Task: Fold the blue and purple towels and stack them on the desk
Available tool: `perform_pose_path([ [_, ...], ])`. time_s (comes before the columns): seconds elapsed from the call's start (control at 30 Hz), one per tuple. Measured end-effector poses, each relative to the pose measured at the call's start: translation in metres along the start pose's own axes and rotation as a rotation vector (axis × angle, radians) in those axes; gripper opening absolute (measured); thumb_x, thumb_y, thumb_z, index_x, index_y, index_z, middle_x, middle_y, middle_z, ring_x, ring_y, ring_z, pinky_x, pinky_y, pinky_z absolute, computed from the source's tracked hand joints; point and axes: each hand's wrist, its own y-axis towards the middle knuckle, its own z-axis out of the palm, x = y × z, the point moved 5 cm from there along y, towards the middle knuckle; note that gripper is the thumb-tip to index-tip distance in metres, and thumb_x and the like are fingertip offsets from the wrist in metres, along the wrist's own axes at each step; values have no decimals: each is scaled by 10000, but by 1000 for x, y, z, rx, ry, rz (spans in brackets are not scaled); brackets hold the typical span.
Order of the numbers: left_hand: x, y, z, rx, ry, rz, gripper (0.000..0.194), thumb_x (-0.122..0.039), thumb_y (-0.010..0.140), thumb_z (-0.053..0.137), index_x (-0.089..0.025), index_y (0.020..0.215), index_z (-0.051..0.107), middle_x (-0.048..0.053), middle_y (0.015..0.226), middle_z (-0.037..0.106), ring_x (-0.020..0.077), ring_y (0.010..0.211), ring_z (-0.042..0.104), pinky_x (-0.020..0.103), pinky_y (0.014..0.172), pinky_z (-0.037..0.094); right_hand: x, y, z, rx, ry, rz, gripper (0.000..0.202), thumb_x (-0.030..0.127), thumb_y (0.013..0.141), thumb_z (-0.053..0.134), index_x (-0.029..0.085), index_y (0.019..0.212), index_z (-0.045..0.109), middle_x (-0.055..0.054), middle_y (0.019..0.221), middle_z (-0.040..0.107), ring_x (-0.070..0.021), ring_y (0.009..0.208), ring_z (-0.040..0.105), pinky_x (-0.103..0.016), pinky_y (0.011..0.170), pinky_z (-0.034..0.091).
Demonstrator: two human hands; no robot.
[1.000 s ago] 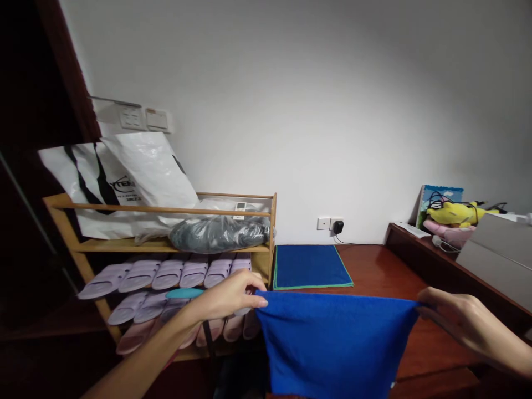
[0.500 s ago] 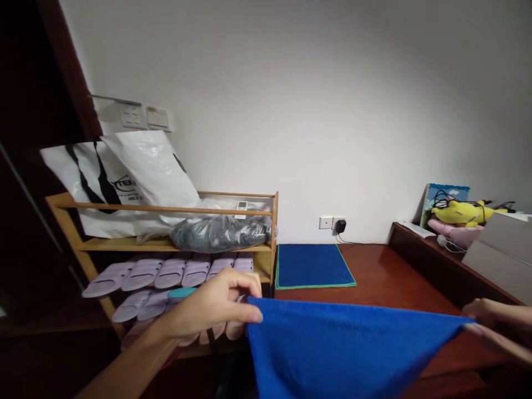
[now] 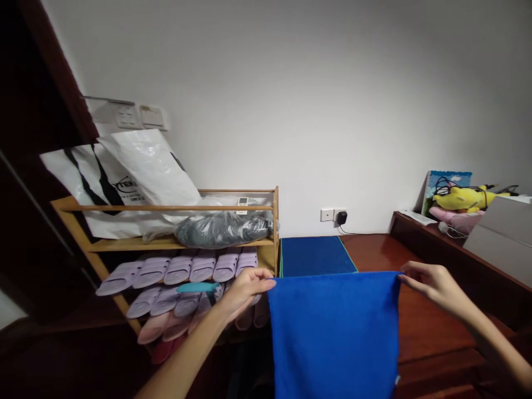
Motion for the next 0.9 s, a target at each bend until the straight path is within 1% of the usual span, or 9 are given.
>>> perform_pose_path([
  [0.1,30,28,-5,-173,72,72,327,-467,594,754,-168,663,640,-15,631,586,126,628,521,242,610,412,-23,22,37,-74,40,41,313,510,778,543,216,697,612,15,565,572,-144,531,477,-274,537,348],
  [0.23,72,55,0,-313,97,109,416,-589,590,700,-189,657,608,-35,601,558,132,623,518,236,571,398,-52,37,86,-286,201,182,297,501,729,570,222,629,596,1,523,565,-176,542,510,-295,563,358],
  [0.3,94,63,4,-344,101,96,474,-655,574,667,-193,641,586,-46,535,520,130,551,505,237,498,369,-62,41,112,-334,255,232,282,486,725,566,225,621,588,-5,504,570,-190,538,534,-304,572,382],
  [0.4,123,76,8,-354,104,31,525,-703,574,625,-190,676,582,-63,432,469,112,388,441,235,392,289,-81,47,144,-348,376,313,245,465,715,572,230,652,596,-2,483,592,-194,498,568,-306,550,424],
  [0.47,138,85,8,-352,101,-33,539,-704,597,604,-182,731,587,-50,426,505,110,330,437,228,356,258,-97,55,161,-338,479,390,246,465,710,566,223,678,598,-10,490,615,-200,488,598,-297,504,447],
  [0.57,152,101,6,-351,94,-122,526,-672,627,605,-171,784,578,26,562,634,142,392,560,211,362,312,-120,69,186,-335,639,522,275,474,667,579,199,692,586,-48,558,658,-217,536,651,-283,454,483],
  [0.7,164,117,6,-352,109,-196,434,-572,673,633,-163,797,557,100,713,698,189,578,670,226,455,438,-136,87,215,-332,781,585,342,491,579,625,182,711,562,-83,651,685,-226,634,684,-289,527,540],
  [0.8,177,125,9,-359,174,-224,325,-448,686,667,-163,784,545,94,717,705,188,621,680,232,496,463,-144,92,234,-309,763,564,364,489,539,644,185,721,564,-68,652,686,-231,681,687,-285,554,543],
  [0.9,193,129,12,-368,323,-241,229,-351,683,677,-168,707,542,26,553,655,167,482,626,231,451,424,-156,93,247,-280,636,541,293,461,545,624,210,685,566,-22,581,663,-222,599,671,-275,500,508],
])
